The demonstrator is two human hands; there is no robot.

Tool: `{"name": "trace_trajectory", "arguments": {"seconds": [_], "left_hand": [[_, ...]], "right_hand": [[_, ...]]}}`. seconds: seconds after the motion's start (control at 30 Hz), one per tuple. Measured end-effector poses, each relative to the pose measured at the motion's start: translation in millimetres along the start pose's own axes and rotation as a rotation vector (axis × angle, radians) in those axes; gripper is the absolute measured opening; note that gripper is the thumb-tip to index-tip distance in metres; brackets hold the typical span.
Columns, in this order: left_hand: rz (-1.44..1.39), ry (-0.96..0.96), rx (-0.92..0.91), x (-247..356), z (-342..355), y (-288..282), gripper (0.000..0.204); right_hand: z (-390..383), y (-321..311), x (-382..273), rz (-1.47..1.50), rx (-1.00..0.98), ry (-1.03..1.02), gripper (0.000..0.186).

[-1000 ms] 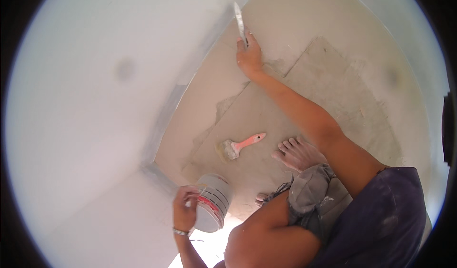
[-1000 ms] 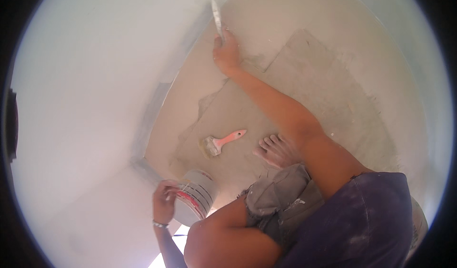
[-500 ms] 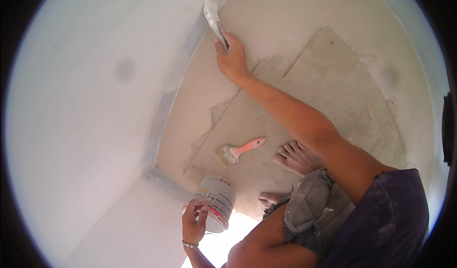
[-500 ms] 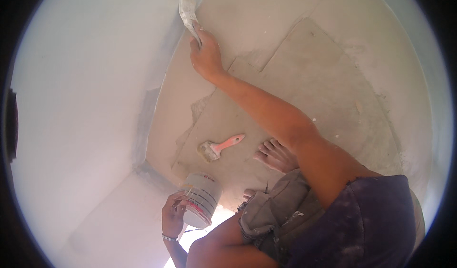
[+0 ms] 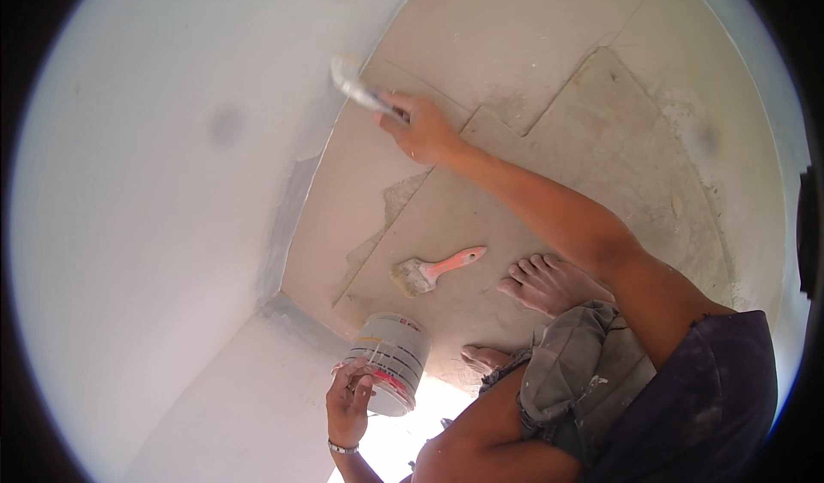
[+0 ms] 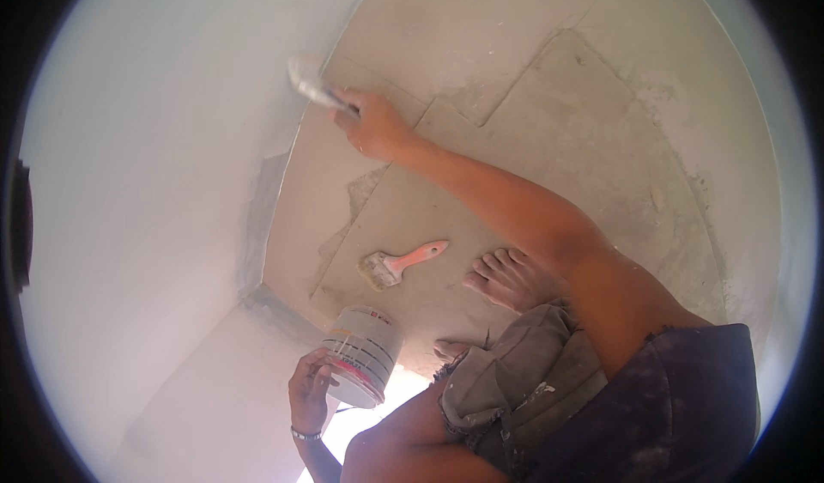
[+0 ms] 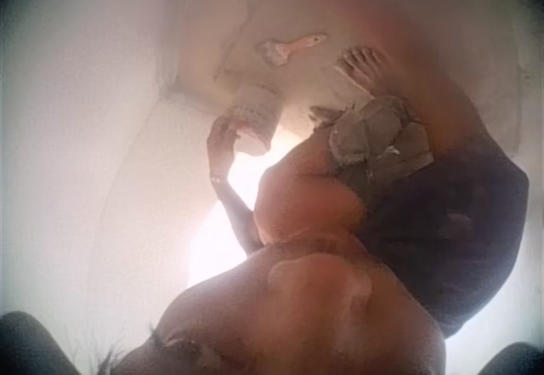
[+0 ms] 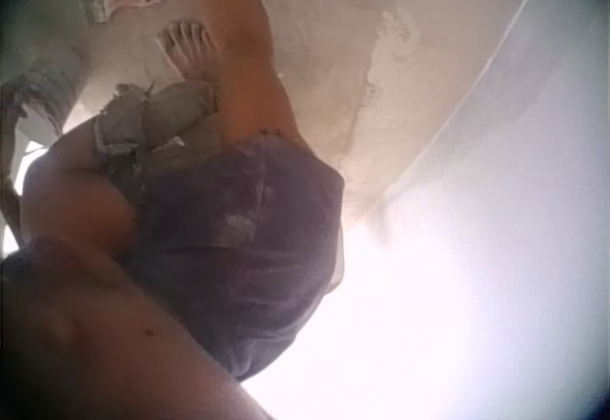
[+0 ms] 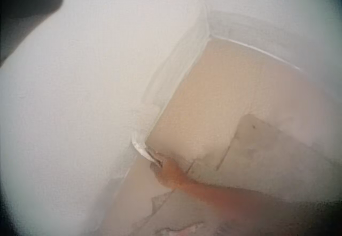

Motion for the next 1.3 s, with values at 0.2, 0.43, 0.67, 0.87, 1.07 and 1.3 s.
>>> {"name": "trace_trajectory", "arguments": {"seconds": [0.2,0.43,0.67,0.87,1.07,1.3], "left_hand": [[-0.041,0.047,-0.077,0,0,0,0.035],[-0.014,0.1,-0.067,17,11,4,0.037],[0.036,0.109,-0.121,17,28,6,0.039],[0.078,0.171,-0.145,26,44,3,0.04],[0.045,0.166,-0.11,14,63,-11,0.039],[0.048,0.195,-0.134,13,73,-6,0.036]], "right_hand": [[-27,-28,3,0.042,0.173,-0.119,0.044],[26,-37,-12,0.14,0.577,-0.291,0.048],[14,40,33,0.034,0.115,-0.081,0.043],[-30,18,26,0.162,-0.131,0.012,0.041],[-11,-46,-2,0.202,0.518,-0.128,0.04],[41,-62,-24,0.224,0.565,-0.125,0.047]]}}
Point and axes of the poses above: each hand's wrist, its own z-axis towards the middle knuckle, its own y-axis out of the palm, x = y × z, the point moved 4 cm from there along z, towards the middle knuckle, and after that the axes turned 4 degrees about x, right-handed, at the moved point
